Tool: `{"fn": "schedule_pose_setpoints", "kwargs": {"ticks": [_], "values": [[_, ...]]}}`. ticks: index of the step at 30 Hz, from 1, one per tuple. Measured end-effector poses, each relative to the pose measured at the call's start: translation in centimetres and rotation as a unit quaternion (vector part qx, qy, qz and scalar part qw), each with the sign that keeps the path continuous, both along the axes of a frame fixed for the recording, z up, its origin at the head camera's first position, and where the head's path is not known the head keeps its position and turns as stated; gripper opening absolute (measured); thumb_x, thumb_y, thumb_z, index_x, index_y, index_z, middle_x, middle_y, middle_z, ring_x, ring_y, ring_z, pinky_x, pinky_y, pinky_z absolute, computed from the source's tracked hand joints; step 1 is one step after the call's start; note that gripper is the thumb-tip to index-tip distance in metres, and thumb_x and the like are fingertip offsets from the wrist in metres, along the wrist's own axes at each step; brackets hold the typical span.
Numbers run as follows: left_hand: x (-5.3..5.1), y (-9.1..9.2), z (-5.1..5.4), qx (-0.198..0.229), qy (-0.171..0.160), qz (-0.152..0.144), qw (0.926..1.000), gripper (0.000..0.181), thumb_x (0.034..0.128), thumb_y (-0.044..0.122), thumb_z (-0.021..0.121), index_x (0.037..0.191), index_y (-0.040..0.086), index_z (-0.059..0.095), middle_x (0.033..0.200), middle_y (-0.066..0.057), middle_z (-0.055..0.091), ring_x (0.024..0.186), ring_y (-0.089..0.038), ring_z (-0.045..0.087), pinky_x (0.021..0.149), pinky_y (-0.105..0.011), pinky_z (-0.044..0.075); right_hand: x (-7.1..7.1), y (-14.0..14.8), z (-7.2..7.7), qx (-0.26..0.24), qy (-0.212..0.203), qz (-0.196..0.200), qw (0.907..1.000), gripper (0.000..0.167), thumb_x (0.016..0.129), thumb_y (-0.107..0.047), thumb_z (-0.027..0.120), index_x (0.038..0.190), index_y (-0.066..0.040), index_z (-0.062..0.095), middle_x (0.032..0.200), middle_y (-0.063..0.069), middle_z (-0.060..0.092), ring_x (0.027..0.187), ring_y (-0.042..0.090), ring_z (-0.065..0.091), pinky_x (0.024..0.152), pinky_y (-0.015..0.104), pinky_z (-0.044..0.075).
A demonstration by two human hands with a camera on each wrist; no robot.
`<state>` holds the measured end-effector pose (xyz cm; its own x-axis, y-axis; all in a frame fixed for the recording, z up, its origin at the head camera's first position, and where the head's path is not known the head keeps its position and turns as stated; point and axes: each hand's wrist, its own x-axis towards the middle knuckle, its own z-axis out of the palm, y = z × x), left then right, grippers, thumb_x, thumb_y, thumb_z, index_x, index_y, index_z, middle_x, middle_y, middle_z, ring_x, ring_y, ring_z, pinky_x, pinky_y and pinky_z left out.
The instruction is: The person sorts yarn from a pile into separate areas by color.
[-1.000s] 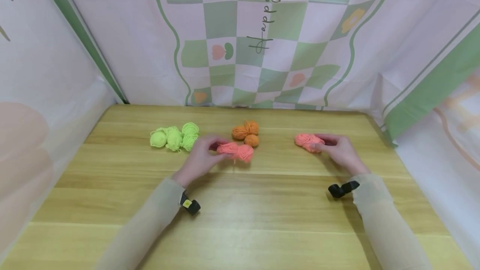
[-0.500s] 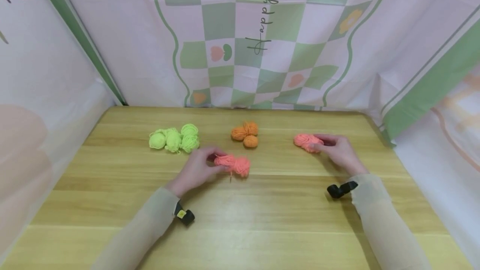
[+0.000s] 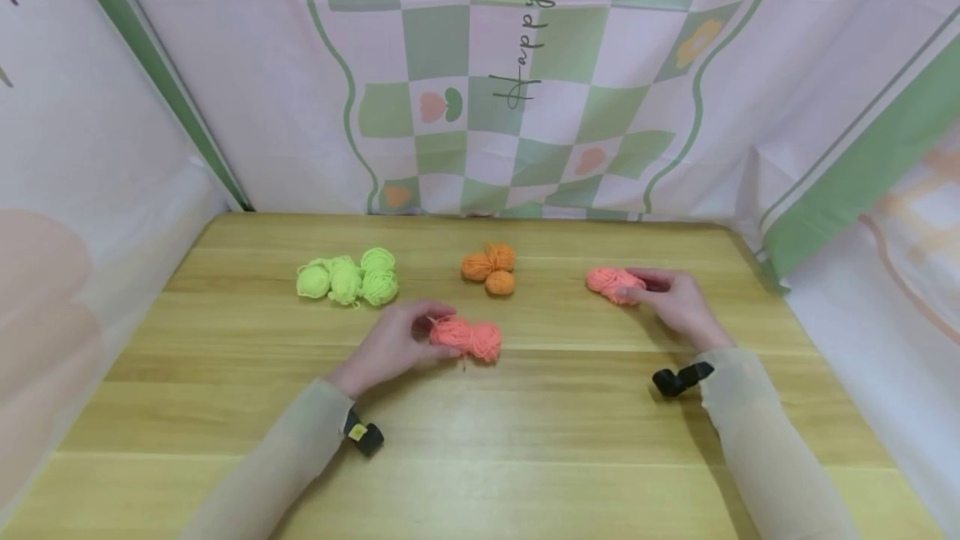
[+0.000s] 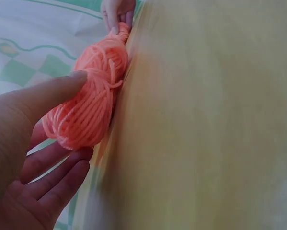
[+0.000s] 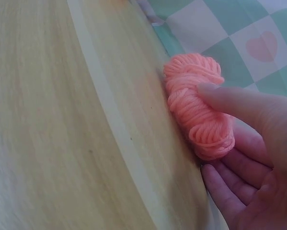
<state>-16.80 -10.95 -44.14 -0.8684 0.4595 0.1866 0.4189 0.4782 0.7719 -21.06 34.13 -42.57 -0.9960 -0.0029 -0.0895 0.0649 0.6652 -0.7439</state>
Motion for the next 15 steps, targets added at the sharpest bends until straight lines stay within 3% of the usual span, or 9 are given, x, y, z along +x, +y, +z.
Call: {"fn": "schedule_pose_setpoints", "kwargs": {"ticks": [9,15], "values": [[-0.22,0.19,-0.33,-0.027,-0.003,-0.004,0.9996,0.045,0.0787,0.029,0.090,0.117,0.013,0.074,0.111,0.004,0.071,0.102,-0.012,0.062,0.094,-0.034,0.051,0.14,-0.26,0.33,-0.010,-0.014,0.012,0.9998,0.076,0.091,-0.049,0.075,0.146,-0.002,0.053,0.145,0.022,0.053,0.133,0.038,0.046,0.112,0.055,0.035],[-0.29,0.18,-0.40,-0.030,-0.004,0.002,0.9995,0.042,0.0795,0.029,0.089,0.115,0.012,0.075,0.109,0.003,0.072,0.102,-0.013,0.063,0.094,-0.034,0.051,0.23,-0.41,0.39,-0.005,-0.007,0.024,0.9997,0.073,0.092,-0.040,0.077,0.146,0.001,0.051,0.142,0.023,0.055,0.127,0.036,0.052,0.109,0.052,0.038]]}}
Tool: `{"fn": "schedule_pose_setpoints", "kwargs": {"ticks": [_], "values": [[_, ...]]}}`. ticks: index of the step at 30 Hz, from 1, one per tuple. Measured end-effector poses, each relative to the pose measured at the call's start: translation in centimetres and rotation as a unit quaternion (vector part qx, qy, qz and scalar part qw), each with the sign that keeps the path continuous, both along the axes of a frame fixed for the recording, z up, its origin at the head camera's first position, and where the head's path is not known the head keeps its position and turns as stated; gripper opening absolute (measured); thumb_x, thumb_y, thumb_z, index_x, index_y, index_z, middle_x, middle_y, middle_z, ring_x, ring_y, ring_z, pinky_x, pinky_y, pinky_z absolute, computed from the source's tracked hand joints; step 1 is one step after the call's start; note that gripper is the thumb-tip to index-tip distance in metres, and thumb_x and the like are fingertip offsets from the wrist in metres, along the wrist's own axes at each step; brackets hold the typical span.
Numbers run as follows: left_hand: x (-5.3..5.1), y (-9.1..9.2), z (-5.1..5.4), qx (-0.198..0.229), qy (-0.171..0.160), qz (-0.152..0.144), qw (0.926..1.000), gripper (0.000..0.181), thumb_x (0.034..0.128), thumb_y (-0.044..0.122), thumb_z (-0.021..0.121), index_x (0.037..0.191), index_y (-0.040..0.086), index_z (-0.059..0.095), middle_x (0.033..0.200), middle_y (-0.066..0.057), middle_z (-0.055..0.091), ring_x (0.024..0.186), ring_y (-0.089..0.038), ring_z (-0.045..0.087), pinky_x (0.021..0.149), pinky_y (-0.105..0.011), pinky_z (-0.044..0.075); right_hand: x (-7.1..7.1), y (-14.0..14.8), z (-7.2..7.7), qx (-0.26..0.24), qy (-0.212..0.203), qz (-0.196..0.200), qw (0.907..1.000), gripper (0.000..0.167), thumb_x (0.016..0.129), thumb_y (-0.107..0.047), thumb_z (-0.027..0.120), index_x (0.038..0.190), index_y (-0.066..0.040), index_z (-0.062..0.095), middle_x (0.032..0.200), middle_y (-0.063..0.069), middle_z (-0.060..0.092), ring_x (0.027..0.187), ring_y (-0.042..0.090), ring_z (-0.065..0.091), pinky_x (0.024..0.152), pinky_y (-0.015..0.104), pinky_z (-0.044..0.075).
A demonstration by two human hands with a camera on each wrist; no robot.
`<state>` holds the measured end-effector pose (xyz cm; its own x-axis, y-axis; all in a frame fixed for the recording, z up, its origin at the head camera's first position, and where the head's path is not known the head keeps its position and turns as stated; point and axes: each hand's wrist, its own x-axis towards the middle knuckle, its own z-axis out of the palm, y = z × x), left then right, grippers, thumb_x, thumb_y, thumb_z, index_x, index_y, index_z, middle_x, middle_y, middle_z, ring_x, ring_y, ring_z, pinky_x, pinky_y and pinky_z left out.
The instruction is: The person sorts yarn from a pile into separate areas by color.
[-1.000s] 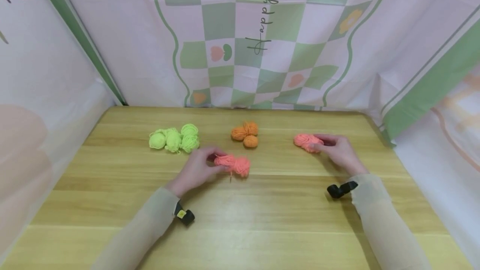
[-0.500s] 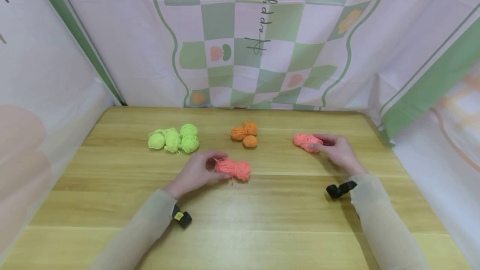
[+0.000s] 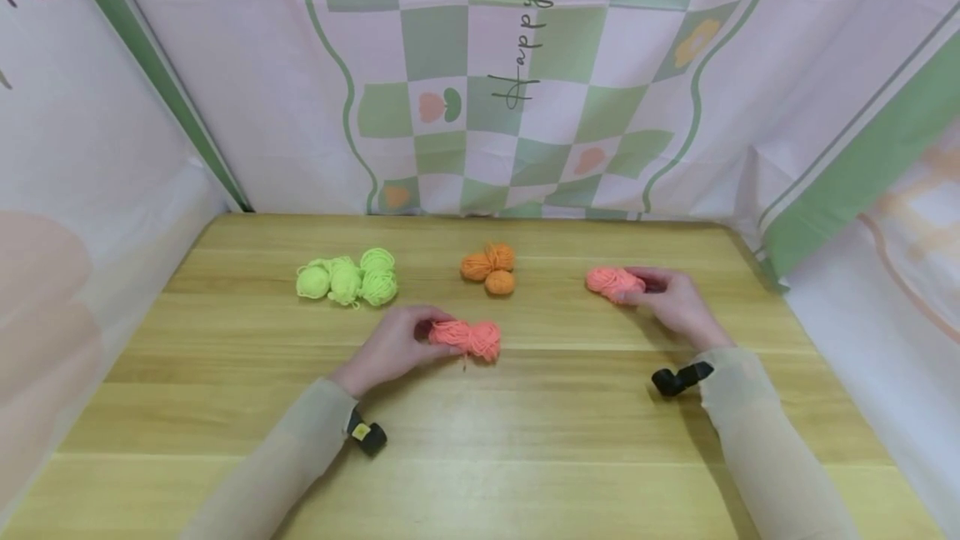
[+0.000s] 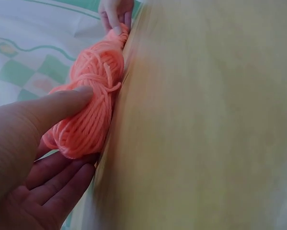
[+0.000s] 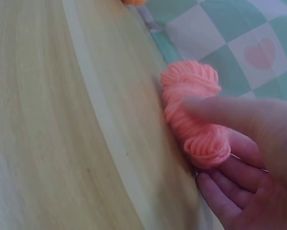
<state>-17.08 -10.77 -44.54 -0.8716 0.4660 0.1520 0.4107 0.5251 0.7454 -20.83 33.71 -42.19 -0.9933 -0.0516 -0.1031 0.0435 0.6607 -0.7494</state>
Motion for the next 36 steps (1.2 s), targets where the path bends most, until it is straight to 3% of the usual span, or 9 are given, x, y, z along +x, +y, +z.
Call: {"fn": "schedule_pose_setpoints", "kwargs": {"ticks": [8,15,19,29,36], "values": [[0.0,0.0,-0.2,0.012,-0.005,0.011,0.9999,0.041,0.0794,0.030,0.089,0.113,0.011,0.075,0.102,0.005,0.072,0.093,-0.011,0.063,0.086,-0.032,0.054,0.0,-0.3,0.0,0.012,0.018,-0.001,0.9998,0.069,0.092,-0.033,0.078,0.145,0.002,0.052,0.140,0.024,0.057,0.122,0.035,0.055,0.103,0.046,0.044],[0.1,0.1,-0.2,0.016,0.000,0.019,0.9997,0.039,0.0784,0.030,0.090,0.110,0.011,0.076,0.098,0.006,0.072,0.089,-0.010,0.063,0.083,-0.032,0.055,0.1,-0.4,-0.1,0.010,0.033,-0.007,0.9994,0.069,0.091,-0.036,0.079,0.143,0.002,0.054,0.136,0.022,0.060,0.119,0.033,0.058,0.090,0.021,0.046],[0.1,0.1,-0.1,0.018,0.002,0.016,0.9997,0.038,0.0786,0.029,0.090,0.109,0.011,0.076,0.097,0.006,0.072,0.088,-0.011,0.062,0.082,-0.032,0.055,0.3,-0.4,-0.1,0.001,0.045,-0.008,0.9989,0.067,0.090,-0.036,0.080,0.141,0.002,0.057,0.133,0.023,0.062,0.117,0.033,0.059,0.084,0.013,0.045],[0.1,0.0,0.0,0.014,-0.002,0.017,0.9998,0.035,0.0791,0.028,0.090,0.108,0.012,0.076,0.095,0.007,0.071,0.086,-0.011,0.062,0.081,-0.032,0.055,0.8,-0.7,0.9,-0.009,0.055,-0.019,0.9982,0.067,0.090,-0.038,0.080,0.141,0.000,0.057,0.132,0.020,0.063,0.113,0.028,0.059,0.083,0.012,0.048],[0.1,0.1,0.0,0.010,-0.004,0.021,0.9997,0.035,0.0787,0.029,0.090,0.107,0.013,0.077,0.092,0.009,0.070,0.084,-0.009,0.062,0.079,-0.030,0.055,1.2,-1.6,2.2,-0.029,0.076,-0.019,0.9965,0.066,0.089,-0.035,0.082,0.140,0.000,0.058,0.131,0.022,0.063,0.104,0.010,0.062,0.082,0.011,0.050]]}}
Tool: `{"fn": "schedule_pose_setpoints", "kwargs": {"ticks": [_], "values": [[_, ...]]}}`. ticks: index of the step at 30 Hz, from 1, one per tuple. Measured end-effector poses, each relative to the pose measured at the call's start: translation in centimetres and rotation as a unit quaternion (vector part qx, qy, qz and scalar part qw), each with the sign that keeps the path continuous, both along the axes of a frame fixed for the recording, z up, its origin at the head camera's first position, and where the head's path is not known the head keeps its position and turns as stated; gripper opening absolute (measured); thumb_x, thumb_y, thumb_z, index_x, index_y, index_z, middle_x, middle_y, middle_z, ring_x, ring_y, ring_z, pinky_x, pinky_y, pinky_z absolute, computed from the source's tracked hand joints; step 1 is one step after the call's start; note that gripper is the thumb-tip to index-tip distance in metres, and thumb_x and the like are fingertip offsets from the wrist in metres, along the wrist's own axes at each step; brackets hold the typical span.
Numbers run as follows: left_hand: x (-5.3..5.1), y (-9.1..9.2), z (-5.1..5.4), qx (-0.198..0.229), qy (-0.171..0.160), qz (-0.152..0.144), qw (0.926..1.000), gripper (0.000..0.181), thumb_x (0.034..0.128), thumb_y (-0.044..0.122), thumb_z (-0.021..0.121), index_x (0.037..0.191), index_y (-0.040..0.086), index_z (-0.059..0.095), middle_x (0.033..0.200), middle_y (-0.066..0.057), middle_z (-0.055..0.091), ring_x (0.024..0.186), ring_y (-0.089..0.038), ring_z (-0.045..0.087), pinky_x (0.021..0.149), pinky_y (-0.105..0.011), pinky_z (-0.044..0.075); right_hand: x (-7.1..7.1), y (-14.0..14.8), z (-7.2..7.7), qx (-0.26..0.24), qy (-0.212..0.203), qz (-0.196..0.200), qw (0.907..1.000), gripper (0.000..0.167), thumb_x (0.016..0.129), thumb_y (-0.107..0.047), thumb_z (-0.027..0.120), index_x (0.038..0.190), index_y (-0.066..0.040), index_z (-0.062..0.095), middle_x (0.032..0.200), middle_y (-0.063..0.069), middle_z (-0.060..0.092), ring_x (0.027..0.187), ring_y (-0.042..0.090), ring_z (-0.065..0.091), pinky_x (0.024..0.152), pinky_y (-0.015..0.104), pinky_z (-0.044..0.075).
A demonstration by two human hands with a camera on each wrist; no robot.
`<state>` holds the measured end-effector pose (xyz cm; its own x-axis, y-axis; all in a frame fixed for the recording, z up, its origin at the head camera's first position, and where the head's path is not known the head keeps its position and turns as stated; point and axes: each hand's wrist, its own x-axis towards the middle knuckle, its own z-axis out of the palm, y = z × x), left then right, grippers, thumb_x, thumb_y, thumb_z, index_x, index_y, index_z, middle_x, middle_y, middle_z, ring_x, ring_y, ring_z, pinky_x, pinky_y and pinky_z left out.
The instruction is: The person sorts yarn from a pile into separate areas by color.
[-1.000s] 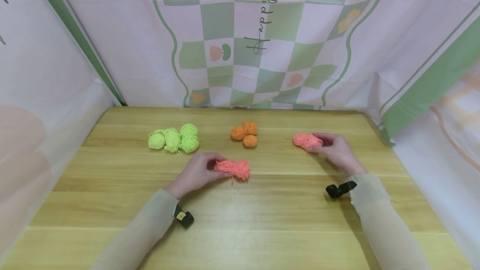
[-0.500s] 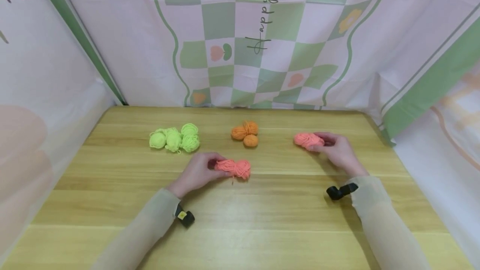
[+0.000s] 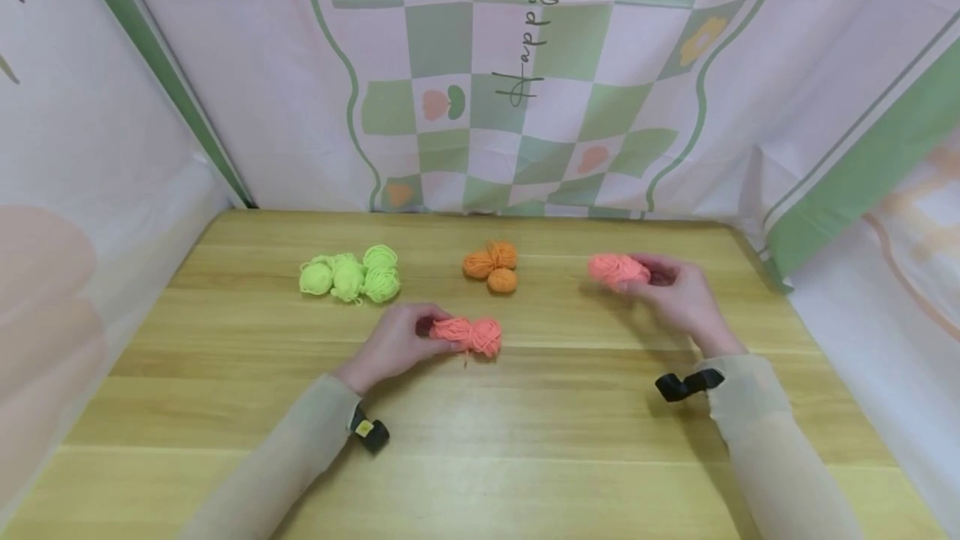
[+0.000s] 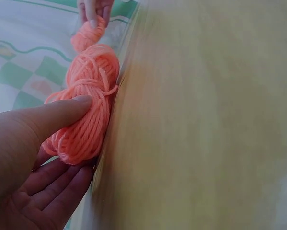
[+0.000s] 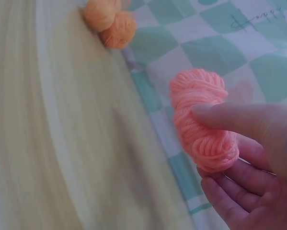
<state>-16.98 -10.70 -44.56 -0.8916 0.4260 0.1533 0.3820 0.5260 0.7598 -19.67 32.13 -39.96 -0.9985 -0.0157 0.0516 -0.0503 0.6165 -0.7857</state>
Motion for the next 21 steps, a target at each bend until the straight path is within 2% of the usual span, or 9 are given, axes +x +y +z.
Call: {"fn": "schedule_pose_setpoints", "kwargs": {"ticks": [7,15,21], "values": [[0.0,0.0,0.0,0.000,-0.005,0.002,1.0000,0.036,0.0789,0.029,0.090,0.107,0.013,0.076,0.094,0.008,0.071,0.086,-0.009,0.063,0.081,-0.031,0.056,0.4,-1.1,1.2,-0.010,0.025,0.009,0.9996,0.062,0.090,-0.030,0.082,0.139,0.001,0.060,0.128,0.022,0.064,0.097,0.001,0.062,0.080,0.011,0.052],[-0.1,0.0,0.0,-0.005,0.000,0.002,1.0000,0.036,0.0794,0.031,0.089,0.107,0.013,0.076,0.094,0.008,0.071,0.086,-0.009,0.063,0.081,-0.031,0.055,0.9,-2.2,2.3,-0.022,0.035,0.022,0.9989,0.059,0.090,-0.024,0.082,0.138,0.001,0.060,0.128,0.022,0.065,0.097,0.001,0.063,0.079,0.011,0.052],[-0.1,-0.1,-0.1,-0.005,0.003,0.001,1.0000,0.035,0.0798,0.032,0.089,0.107,0.013,0.077,0.095,0.008,0.071,0.087,-0.010,0.062,0.082,-0.032,0.055,1.2,-3.0,2.6,-0.027,0.047,0.032,0.9980,0.057,0.089,-0.026,0.082,0.137,-0.001,0.062,0.126,0.020,0.066,0.099,0.003,0.064,0.081,0.013,0.053]]}}
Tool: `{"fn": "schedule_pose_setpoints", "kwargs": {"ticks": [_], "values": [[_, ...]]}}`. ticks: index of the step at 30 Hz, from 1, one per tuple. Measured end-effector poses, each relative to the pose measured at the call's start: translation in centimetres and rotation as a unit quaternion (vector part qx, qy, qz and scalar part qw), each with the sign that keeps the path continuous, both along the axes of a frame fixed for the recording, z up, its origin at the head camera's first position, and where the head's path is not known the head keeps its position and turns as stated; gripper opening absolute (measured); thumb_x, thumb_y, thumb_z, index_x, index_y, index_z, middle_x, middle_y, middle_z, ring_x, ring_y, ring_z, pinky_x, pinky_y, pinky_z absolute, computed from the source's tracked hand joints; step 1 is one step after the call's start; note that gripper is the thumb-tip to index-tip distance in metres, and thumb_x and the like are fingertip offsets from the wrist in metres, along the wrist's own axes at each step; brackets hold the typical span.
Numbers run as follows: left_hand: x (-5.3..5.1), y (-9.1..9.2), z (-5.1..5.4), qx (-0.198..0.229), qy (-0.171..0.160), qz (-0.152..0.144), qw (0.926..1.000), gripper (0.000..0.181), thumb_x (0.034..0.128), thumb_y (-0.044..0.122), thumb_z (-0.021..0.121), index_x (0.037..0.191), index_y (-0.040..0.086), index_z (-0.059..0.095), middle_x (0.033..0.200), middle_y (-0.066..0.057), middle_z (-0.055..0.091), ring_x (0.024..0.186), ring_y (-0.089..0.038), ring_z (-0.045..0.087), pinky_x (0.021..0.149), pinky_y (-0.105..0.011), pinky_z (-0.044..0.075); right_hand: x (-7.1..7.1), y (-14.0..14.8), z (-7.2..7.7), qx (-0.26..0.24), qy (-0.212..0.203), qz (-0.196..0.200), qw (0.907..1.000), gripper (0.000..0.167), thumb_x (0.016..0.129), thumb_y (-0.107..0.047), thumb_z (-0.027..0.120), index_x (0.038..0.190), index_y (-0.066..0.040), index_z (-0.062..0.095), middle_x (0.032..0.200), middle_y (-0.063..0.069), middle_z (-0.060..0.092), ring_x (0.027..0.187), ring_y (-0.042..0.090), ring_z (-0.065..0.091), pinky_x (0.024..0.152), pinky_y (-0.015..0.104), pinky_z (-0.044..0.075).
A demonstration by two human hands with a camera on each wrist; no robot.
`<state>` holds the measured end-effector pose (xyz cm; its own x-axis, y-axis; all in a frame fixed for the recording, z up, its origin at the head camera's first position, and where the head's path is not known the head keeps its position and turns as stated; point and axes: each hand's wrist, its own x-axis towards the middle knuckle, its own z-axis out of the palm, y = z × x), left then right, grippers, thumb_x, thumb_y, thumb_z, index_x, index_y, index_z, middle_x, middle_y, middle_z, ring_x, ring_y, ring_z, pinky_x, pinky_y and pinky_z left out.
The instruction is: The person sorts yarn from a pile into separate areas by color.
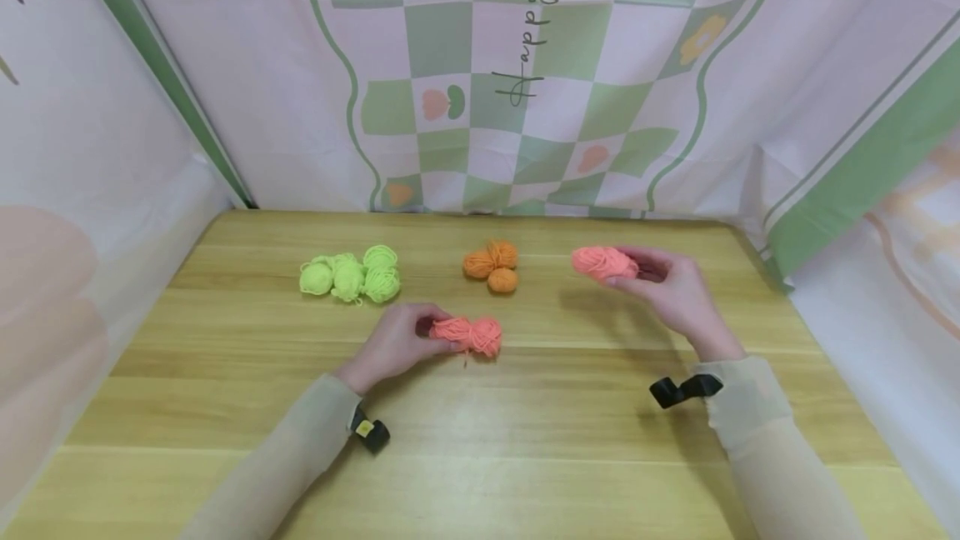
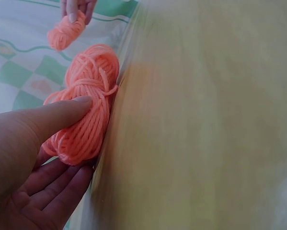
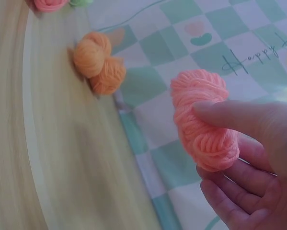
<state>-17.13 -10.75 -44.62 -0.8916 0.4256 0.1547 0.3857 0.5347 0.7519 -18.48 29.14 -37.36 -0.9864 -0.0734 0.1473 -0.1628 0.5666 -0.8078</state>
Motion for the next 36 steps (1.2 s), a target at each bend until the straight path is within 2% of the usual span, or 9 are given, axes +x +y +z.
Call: {"fn": "schedule_pose_setpoints", "kwargs": {"ticks": [18,27,36], "values": [[0.1,0.0,0.0,-0.001,-0.011,0.005,0.9999,0.035,0.0795,0.030,0.089,0.107,0.013,0.076,0.094,0.008,0.071,0.086,-0.010,0.063,0.082,-0.031,0.055,0.7,-2.1,0.6,0.008,0.025,0.030,0.9992,0.053,0.087,-0.027,0.084,0.132,-0.006,0.067,0.123,0.013,0.069,0.103,0.014,0.066,0.081,0.016,0.054],[0.0,0.1,-0.1,-0.001,-0.010,0.005,0.9999,0.035,0.0794,0.030,0.089,0.107,0.013,0.076,0.093,0.008,0.070,0.085,-0.010,0.062,0.080,-0.031,0.055,0.9,-2.8,0.6,0.022,0.021,0.038,0.9988,0.055,0.087,-0.031,0.084,0.133,-0.006,0.067,0.124,0.012,0.069,0.104,0.021,0.066,0.079,0.015,0.054],[0.1,0.0,-0.1,0.001,-0.004,0.004,1.0000,0.034,0.0799,0.029,0.089,0.107,0.012,0.076,0.091,0.008,0.069,0.084,-0.011,0.061,0.079,-0.032,0.054,0.8,-3.4,0.4,0.012,0.013,0.049,0.9986,0.054,0.086,-0.029,0.085,0.132,-0.005,0.067,0.123,0.012,0.069,0.106,0.027,0.066,0.079,0.018,0.055]]}}
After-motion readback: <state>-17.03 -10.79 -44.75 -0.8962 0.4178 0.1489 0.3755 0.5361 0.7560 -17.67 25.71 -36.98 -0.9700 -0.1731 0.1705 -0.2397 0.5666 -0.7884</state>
